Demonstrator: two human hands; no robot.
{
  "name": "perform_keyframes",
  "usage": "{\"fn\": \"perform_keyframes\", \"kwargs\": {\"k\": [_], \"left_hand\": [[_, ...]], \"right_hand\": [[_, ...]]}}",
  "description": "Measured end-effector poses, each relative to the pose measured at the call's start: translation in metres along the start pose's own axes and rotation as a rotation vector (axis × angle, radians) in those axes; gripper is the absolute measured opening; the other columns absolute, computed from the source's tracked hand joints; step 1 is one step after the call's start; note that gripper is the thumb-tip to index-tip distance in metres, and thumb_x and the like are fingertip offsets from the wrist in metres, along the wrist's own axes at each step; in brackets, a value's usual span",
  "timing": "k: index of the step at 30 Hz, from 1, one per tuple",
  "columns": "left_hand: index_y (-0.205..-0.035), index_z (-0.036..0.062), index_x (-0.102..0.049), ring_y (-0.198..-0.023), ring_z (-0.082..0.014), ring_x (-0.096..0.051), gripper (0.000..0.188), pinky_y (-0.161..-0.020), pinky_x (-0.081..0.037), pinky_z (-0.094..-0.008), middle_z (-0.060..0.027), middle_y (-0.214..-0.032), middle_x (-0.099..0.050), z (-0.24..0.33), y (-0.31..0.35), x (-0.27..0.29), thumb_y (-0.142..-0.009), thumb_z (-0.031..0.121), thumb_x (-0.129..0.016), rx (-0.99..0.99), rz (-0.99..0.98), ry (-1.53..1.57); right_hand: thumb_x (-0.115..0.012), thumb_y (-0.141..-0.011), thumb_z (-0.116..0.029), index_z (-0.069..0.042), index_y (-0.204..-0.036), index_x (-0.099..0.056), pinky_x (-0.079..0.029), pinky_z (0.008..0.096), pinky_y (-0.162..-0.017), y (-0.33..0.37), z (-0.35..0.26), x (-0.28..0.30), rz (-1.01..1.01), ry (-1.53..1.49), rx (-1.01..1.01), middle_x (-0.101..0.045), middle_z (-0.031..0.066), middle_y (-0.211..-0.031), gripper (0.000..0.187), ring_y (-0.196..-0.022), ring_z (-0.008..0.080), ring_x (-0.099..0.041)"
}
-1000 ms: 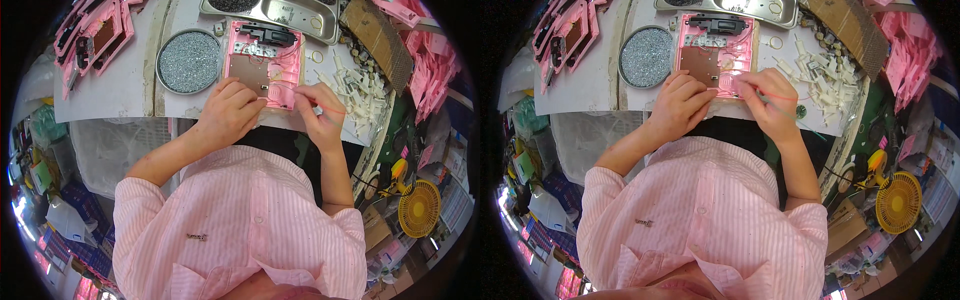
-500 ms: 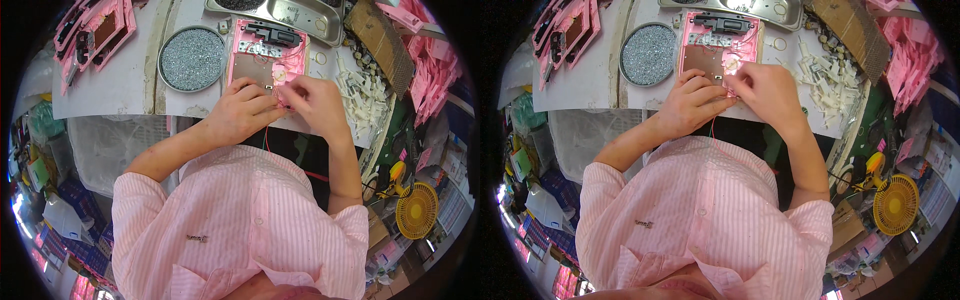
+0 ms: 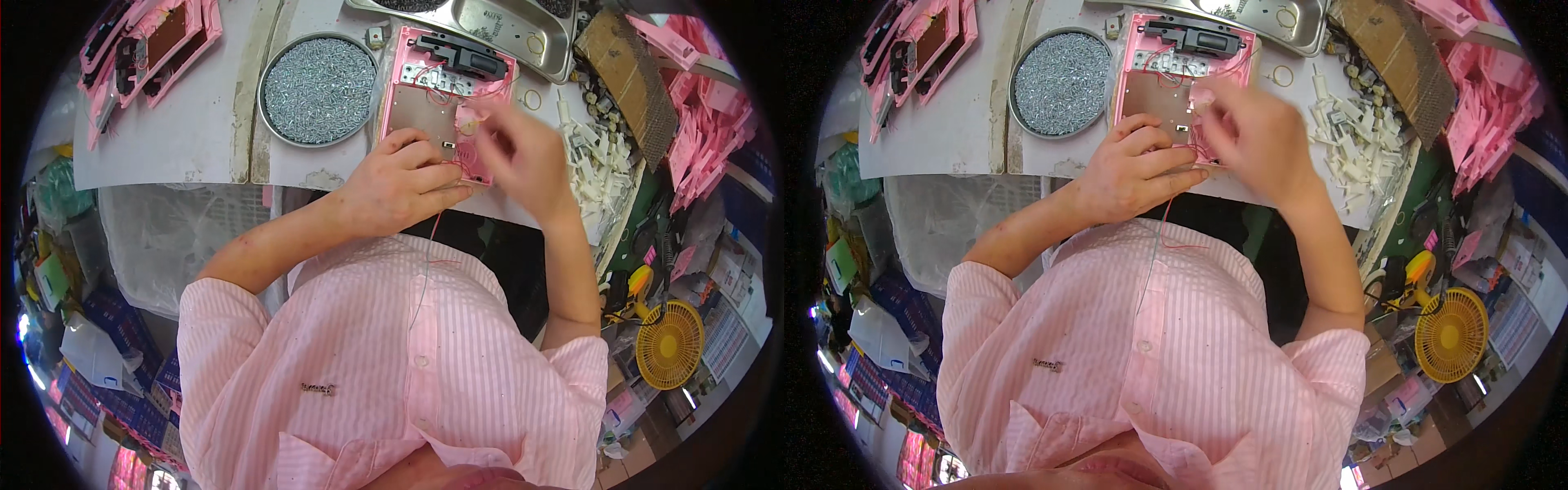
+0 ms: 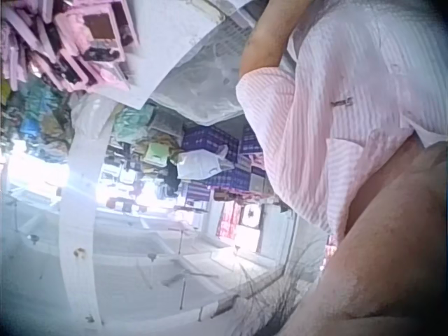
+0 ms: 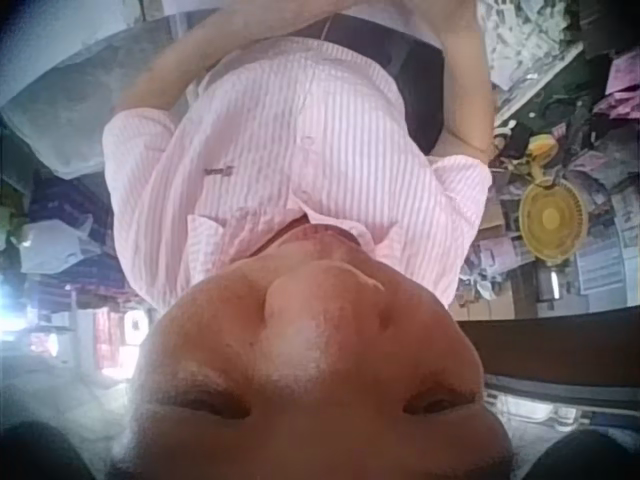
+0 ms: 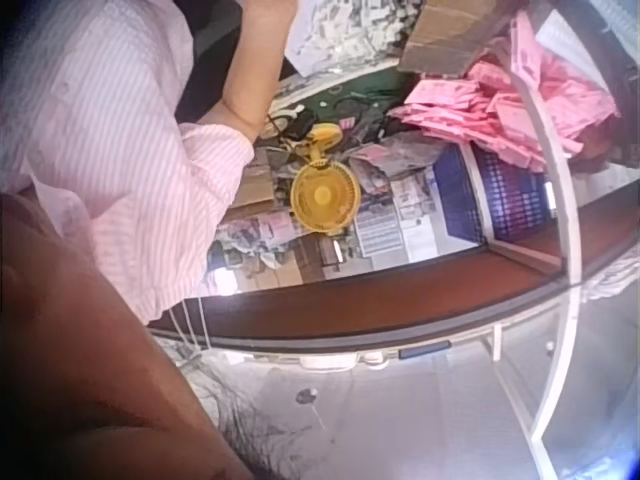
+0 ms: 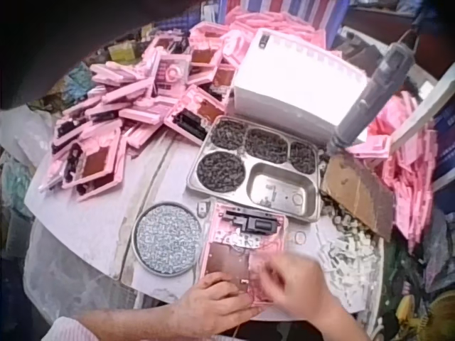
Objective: Assembling internal electronic components and housing for a pink toy device, involving soldering and screw fastening.
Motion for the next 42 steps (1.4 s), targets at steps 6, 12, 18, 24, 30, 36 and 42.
{"fn": "perform_keyframes", "kwargs": {"k": [6,12,18,24,30,36,42], "left_hand": [[-0.111,0.0137,-0.075,-0.100,-0.0220,-0.062,0.038,-0.101,-0.047,-0.0467,-0.0025,-0.115,-0.068,-0.007,0.009,0.013,-0.074,0.020,-0.079,-0.007,0.044,0.090],[-0.111,0.0117,-0.075,-0.100,-0.0249,-0.065,0.037,-0.099,-0.049,-0.0457,-0.0065,-0.116,-0.069,-0.004,0.015,0.021,-0.075,0.019,-0.079,0.090,0.067,0.074],[-0.108,0.0106,-0.074,-0.097,-0.0248,-0.064,0.036,-0.088,-0.050,-0.0429,-0.0059,-0.112,-0.069,-0.009,0.016,0.019,-0.073,0.016,-0.079,0.070,0.059,0.117],[-0.091,0.0119,-0.070,-0.081,-0.0197,-0.064,0.017,-0.075,-0.050,-0.0364,-0.0005,-0.091,-0.065,-0.014,0.020,0.036,-0.076,0.015,-0.078,0.222,0.205,-0.083],[-0.079,0.0113,-0.061,-0.059,-0.0261,-0.062,0.014,-0.053,-0.049,-0.0415,-0.0047,-0.079,-0.058,-0.014,0.042,0.040,-0.084,0.014,-0.073,0.535,0.115,-0.057],[-0.086,0.0089,-0.063,-0.066,-0.0293,-0.065,0.008,-0.060,-0.054,-0.0420,-0.0088,-0.081,-0.060,0.015,0.064,0.033,-0.088,0.017,-0.066,0.523,-0.350,0.045],[-0.105,0.0069,-0.065,-0.081,-0.0341,-0.065,0.016,-0.067,-0.053,-0.0443,-0.0130,-0.089,-0.060,-0.005,0.033,0.067,-0.091,0.015,-0.067,0.557,-0.077,0.271]], "right_hand": [[-0.068,-0.067,0.002,-0.006,-0.100,-0.073,-0.055,0.0390,-0.078,0.039,0.014,-0.016,-0.028,0.052,0.391,-0.068,0.0085,-0.097,0.034,-0.095,0.0299,-0.063],[-0.068,-0.067,0.003,-0.007,-0.104,-0.073,-0.052,0.0405,-0.084,0.043,0.014,-0.022,0.033,-0.064,0.359,-0.068,0.0085,-0.100,0.039,-0.096,0.0317,-0.061],[-0.070,-0.069,0.002,-0.010,-0.114,-0.072,-0.049,0.0413,-0.088,0.049,0.008,-0.029,0.008,0.112,0.380,-0.065,0.0085,-0.104,0.047,-0.099,0.0311,-0.058],[-0.072,-0.069,-0.005,-0.012,-0.120,-0.070,-0.046,0.0425,-0.087,0.045,-0.011,-0.026,-0.097,0.228,0.289,-0.063,0.0078,-0.105,0.051,-0.102,0.0302,-0.055],[-0.076,-0.070,-0.012,-0.012,-0.112,-0.070,-0.042,0.0431,-0.088,0.038,-0.034,-0.061,0.145,0.216,0.404,-0.063,0.0026,-0.104,0.042,-0.101,0.0276,-0.054],[-0.078,-0.073,-0.019,-0.013,-0.098,-0.069,-0.037,0.0447,-0.087,0.034,-0.040,-0.089,0.233,0.245,0.284,-0.061,0.0017,-0.097,0.027,-0.097,0.0263,-0.053],[-0.079,-0.074,-0.020,-0.014,-0.094,-0.067,-0.040,0.0438,-0.084,0.032,-0.045,-0.086,0.231,0.293,0.288,-0.061,0.0038,-0.097,0.024,-0.094,0.0272,-0.055]]}}
Point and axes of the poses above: each hand's wrist, its own y-axis away from the middle knuckle, its own x-axis out of the back of the hand, z = x × y, the point moved 3 cm from there along -y, towards the middle knuckle
